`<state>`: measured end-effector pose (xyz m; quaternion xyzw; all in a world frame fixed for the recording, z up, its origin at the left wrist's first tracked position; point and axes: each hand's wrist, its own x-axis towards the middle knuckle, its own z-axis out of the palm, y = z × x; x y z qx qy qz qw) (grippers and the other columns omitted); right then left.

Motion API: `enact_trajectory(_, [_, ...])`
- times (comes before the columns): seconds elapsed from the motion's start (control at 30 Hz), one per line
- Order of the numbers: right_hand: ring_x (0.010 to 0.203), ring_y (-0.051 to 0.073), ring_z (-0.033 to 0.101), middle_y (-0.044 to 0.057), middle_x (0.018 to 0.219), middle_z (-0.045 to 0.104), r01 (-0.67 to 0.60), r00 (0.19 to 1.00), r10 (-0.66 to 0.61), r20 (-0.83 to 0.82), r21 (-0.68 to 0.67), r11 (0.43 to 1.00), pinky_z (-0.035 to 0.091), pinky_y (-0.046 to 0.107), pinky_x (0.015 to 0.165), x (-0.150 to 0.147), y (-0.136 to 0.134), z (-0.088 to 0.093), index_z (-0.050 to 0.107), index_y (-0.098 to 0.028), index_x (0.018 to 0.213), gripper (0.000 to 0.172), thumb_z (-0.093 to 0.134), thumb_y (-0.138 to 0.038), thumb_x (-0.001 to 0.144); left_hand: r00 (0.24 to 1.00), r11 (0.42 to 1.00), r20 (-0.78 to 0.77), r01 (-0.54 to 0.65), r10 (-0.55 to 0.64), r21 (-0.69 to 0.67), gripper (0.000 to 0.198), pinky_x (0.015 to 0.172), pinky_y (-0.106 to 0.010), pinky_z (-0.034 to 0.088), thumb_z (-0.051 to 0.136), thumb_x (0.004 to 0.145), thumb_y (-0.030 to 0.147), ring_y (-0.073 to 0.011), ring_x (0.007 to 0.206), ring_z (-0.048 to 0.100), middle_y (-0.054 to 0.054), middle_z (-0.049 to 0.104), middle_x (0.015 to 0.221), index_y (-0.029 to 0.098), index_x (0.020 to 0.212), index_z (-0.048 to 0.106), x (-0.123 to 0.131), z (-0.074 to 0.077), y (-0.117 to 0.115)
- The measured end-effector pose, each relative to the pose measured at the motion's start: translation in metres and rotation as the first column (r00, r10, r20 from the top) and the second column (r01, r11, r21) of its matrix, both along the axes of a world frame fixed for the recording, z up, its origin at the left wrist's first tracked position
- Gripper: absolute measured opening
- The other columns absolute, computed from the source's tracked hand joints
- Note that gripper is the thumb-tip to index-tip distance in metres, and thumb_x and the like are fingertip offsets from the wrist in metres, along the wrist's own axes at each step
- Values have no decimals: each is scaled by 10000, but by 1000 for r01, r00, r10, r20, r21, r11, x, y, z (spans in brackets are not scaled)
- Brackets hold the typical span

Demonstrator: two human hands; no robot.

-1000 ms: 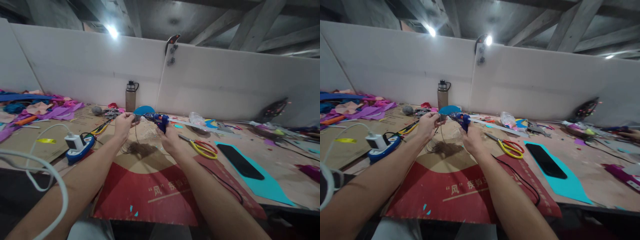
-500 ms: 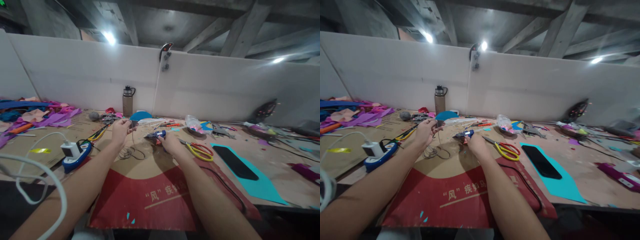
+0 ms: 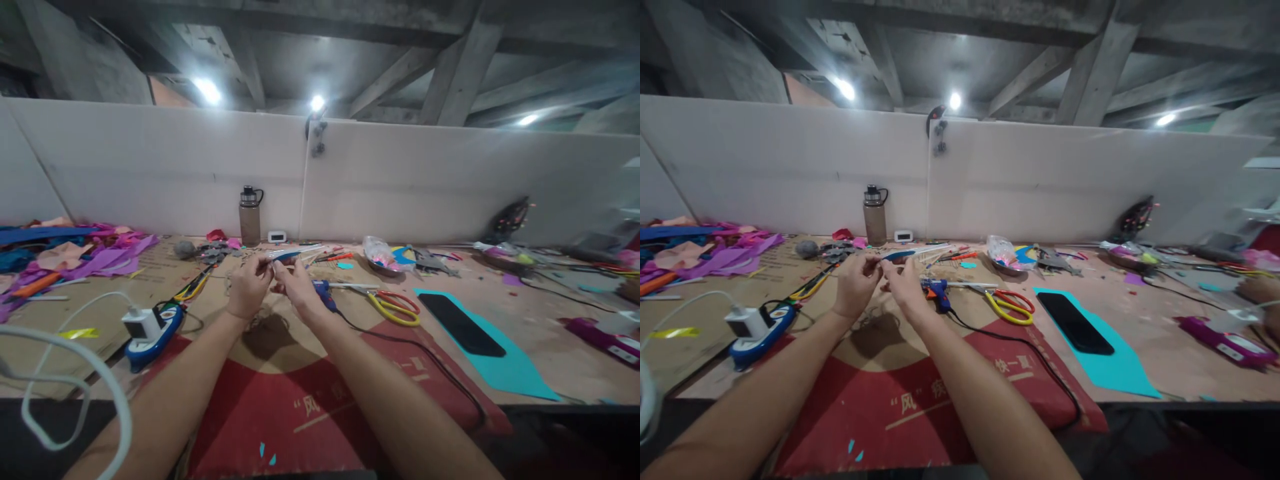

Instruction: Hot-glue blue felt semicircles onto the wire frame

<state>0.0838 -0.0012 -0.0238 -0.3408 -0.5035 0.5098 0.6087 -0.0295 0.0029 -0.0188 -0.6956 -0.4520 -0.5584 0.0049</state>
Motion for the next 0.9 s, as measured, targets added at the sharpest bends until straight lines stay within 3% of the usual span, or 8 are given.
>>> enact_trajectory(0.07, [539, 87, 435, -54, 696, 474, 94, 990, -98, 100, 40, 995, 398, 221, 488, 4, 0, 1, 435, -233, 883, 270, 560, -428, 745, 993, 998, 117, 34, -28, -45, 131, 696, -270, 490, 562, 773, 257, -143, 699, 624, -31, 650, 777, 168, 858, 606, 1, 1, 1])
enact_trajectory(0.13, [549, 84, 414, -52, 675, 471, 161, 970, -180, 165, 119, 980, 360, 209, 494, 9, -2, 2, 482, -218, 845, 202, 544, -391, 760, 937, 975, 322, 183, -134, -129, 151, 682, -280, 517, 575, 771, 282, -144, 697, 638, -35, 644, 787, 156, 854, 581, 5, 2, 2])
enact_trajectory(0.27, [598, 93, 414, -37, 665, 494, 246, 931, -291, 221, 210, 946, 352, 221, 562, 13, -7, 7, 551, -184, 762, 166, 549, -351, 760, 645, 845, 720, 511, -254, -160, 191, 743, -341, 551, 624, 742, 286, -142, 740, 645, -20, 630, 779, 143, 843, 548, 13, 3, 2])
enact_trajectory(0.33, [601, 98, 411, -37, 650, 495, 276, 915, -326, 236, 222, 935, 347, 228, 576, 14, -9, 9, 568, -177, 763, 179, 550, -355, 761, 525, 784, 810, 606, -262, -139, 195, 766, -356, 552, 648, 722, 264, -131, 743, 638, -17, 629, 778, 136, 830, 549, 15, 4, 2])
enact_trajectory(0.4, [597, 99, 407, -40, 642, 488, 290, 906, -342, 249, 224, 930, 340, 230, 576, 15, -10, 8, 572, -175, 763, 185, 545, -358, 767, 462, 749, 851, 649, -249, -133, 198, 767, -354, 554, 666, 704, 245, -123, 736, 635, -19, 637, 781, 132, 819, 552, 16, 5, 1])
enact_trajectory(0.7, [584, 93, 390, -46, 637, 463, 342, 888, -396, 235, 237, 909, 327, 228, 562, 25, -13, 1, 549, -177, 754, 195, 552, -371, 770, 410, 700, 869, 706, -278, -109, 183, 764, -344, 557, 673, 697, 225, -135, 752, 655, -38, 670, 813, 131, 830, 591, 23, 7, -7])
enact_trajectory(0.9, [589, 98, 408, -36, 653, 491, 341, 876, -405, 263, 255, 905, 338, 233, 569, 31, -17, 2, 555, -179, 764, 197, 542, -375, 776, 400, 699, 885, 704, -240, -128, 140, 703, -307, 565, 665, 697, 205, -123, 682, 651, -24, 660, 738, 133, 778, 576, 23, 11, -11])
